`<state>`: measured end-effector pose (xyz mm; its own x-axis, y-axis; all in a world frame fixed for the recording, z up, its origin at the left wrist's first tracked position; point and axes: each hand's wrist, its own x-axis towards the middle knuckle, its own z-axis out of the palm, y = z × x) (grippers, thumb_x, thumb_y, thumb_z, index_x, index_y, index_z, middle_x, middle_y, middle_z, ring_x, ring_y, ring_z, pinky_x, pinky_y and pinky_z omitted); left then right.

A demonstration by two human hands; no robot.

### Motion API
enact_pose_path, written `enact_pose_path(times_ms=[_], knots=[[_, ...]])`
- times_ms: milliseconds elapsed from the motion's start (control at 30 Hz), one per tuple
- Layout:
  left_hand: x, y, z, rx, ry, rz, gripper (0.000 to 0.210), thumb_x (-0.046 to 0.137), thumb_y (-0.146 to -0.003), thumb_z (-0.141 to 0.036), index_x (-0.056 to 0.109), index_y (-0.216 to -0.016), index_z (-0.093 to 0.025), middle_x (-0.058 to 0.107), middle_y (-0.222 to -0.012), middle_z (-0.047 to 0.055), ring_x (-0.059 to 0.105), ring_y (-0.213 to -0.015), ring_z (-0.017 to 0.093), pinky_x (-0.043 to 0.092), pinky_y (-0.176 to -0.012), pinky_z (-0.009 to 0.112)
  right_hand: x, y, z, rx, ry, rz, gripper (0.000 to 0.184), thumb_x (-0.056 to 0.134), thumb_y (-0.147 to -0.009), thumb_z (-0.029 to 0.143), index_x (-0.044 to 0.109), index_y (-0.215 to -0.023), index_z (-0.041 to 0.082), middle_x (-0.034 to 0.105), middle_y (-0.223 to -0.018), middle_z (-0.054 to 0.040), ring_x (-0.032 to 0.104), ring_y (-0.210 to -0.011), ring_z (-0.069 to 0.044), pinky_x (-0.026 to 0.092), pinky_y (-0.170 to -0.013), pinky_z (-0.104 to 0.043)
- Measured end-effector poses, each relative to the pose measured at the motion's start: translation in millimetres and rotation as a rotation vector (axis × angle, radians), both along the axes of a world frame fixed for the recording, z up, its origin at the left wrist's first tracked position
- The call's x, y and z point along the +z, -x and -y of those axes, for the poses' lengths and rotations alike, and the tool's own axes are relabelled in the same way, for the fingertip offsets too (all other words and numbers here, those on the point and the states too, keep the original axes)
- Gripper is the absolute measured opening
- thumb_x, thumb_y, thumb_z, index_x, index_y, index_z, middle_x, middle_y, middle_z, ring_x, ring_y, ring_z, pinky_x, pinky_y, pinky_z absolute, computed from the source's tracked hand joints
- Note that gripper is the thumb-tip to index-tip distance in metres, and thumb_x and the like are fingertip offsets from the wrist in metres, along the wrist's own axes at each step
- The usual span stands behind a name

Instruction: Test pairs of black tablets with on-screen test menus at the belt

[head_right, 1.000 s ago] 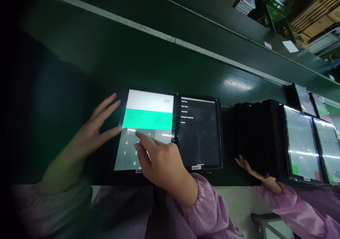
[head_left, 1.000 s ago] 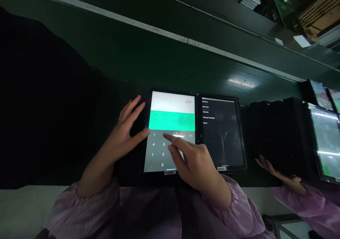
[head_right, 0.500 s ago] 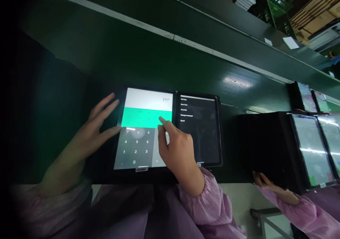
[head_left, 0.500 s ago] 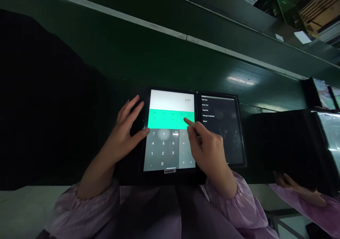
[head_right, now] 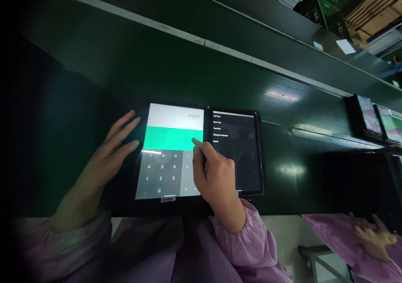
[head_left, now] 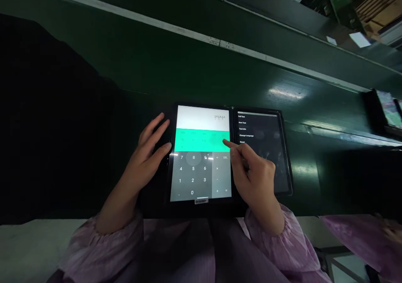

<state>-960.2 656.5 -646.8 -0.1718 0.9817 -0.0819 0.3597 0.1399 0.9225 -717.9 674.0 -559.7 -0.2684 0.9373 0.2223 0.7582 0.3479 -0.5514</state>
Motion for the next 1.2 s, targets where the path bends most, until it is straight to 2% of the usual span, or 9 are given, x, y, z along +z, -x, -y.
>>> enact_pose_path(times_ms=[133, 267, 400, 633, 767, 933, 1100, 1133, 1200], knots=[[-1.3, -0.2, 0.0, -0.004, -0.011, -0.034, 0.053, 0.053, -0.099, -0.053, 0.057, -0.15, -0.04, 0.036, -0.173, -0.003, 0.03, -0.161, 0.03, 0.036, -0.129, 0.053, 2.3, -7.0, 4.9, 0.003, -0.066, 0.073, 0.039, 0.051, -0.104, 0.024, 0.047, -0.066, 0.021, 0.067, -0.057, 0.0018, 0.038, -0.039, -0.005, 0.028, -0.042, -0.021], [0.1, -3.9, 0.5, 0.046, -0.03, -0.005, 0.05, 0.056, -0.097, -0.051, 0.061, -0.146, -0.041, 0.04, -0.171, -0.005, 0.034, -0.16, 0.028, 0.037, -0.129, 0.048, -1.0, -15.0, 9.5, 0.039, -0.071, 0.145, 0.04, 0.052, -0.104, 0.024, 0.049, -0.064, 0.02, 0.06, -0.051, 0.0035, 0.038, -0.038, -0.005, 0.028, -0.042, -0.021], [1.2, -4.7, 0.9, 0.037, -0.021, -0.011, 0.052, 0.056, -0.097, -0.053, 0.061, -0.147, -0.038, 0.039, -0.171, -0.004, 0.032, -0.16, 0.027, 0.032, -0.132, 0.047, -3.1, -15.8, 11.0, 0.053, -0.074, 0.115, 0.037, 0.052, -0.103, 0.021, 0.053, -0.067, 0.02, 0.071, -0.061, 0.0009, 0.038, -0.038, -0.004, 0.03, -0.043, -0.02], [-2.3, -0.1, -1.0, 0.006, -0.014, -0.053, 0.056, 0.052, -0.098, -0.06, 0.058, -0.149, -0.038, 0.036, -0.173, -0.003, 0.029, -0.162, 0.028, 0.028, -0.133, 0.049, 0.7, -12.8, 13.2, 0.065, -0.065, 0.012, 0.036, 0.054, -0.1, 0.014, 0.049, -0.065, 0.02, 0.081, -0.079, -0.0019, 0.047, -0.039, -0.004, 0.031, -0.04, -0.02], [1.3, -1.5, 2.5, -0.006, 0.018, -0.063, 0.057, 0.05, -0.098, -0.061, 0.057, -0.15, -0.037, 0.034, -0.174, -0.002, 0.028, -0.162, 0.03, 0.036, -0.13, 0.05, -1.8, -9.1, 16.1, 0.099, -0.031, -0.02, 0.036, 0.054, -0.101, 0.013, 0.049, -0.066, 0.021, 0.077, -0.07, 0.0004, 0.053, -0.043, -0.006, 0.031, -0.04, -0.02], [15.7, -11.0, 14.2, 0.051, 0.069, -0.127, 0.058, 0.051, -0.095, -0.062, 0.063, -0.144, -0.032, 0.042, -0.17, 0.0, 0.031, -0.161, 0.031, 0.036, -0.129, 0.055, -8.3, 3.2, 19.3, 0.237, 0.106, -0.057, 0.02, 0.052, -0.106, 0.017, 0.063, -0.089, 0.02, 0.081, -0.089, -0.0023, 0.062, -0.053, -0.009, 0.041, -0.047, -0.021], [24.2, -15.7, 14.0, 0.033, 0.129, -0.157, 0.07, 0.05, -0.09, -0.067, 0.06, -0.146, -0.026, 0.04, -0.171, 0.004, 0.033, -0.16, 0.032, 0.042, -0.125, 0.053, -13.9, 15.6, 18.2, 0.327, 0.141, -0.033, 0.019, 0.05, -0.109, 0.022, 0.066, -0.101, 0.017, 0.08, -0.12, -0.0074, 0.054, -0.046, -0.006, 0.043, -0.05, -0.026], [24.3, -15.9, 13.0, 0.021, 0.14, -0.16, 0.074, 0.05, -0.089, -0.07, 0.059, -0.147, -0.025, 0.039, -0.172, 0.005, 0.032, -0.16, 0.032, 0.044, -0.124, 0.052, -14.5, 17.3, 17.7, 0.339, 0.139, -0.019, 0.02, 0.05, -0.11, 0.023, 0.068, -0.105, 0.016, 0.08, -0.12, -0.0081, 0.057, -0.048, -0.007, 0.044, -0.051, -0.026], [23.1, -16.2, 11.4, 0.003, 0.146, -0.179, 0.081, 0.049, -0.088, -0.075, 0.056, -0.15, -0.023, 0.037, -0.172, 0.007, 0.03, -0.161, 0.033, 0.046, -0.122, 0.053, -14.7, 19.7, 16.7, 0.364, 0.138, 0.019, 0.026, 0.049, -0.111, 0.024, 0.07, -0.12, 0.013, 0.082, -0.106, -0.0075, 0.06, -0.051, -0.01, 0.044, -0.051, -0.027]])
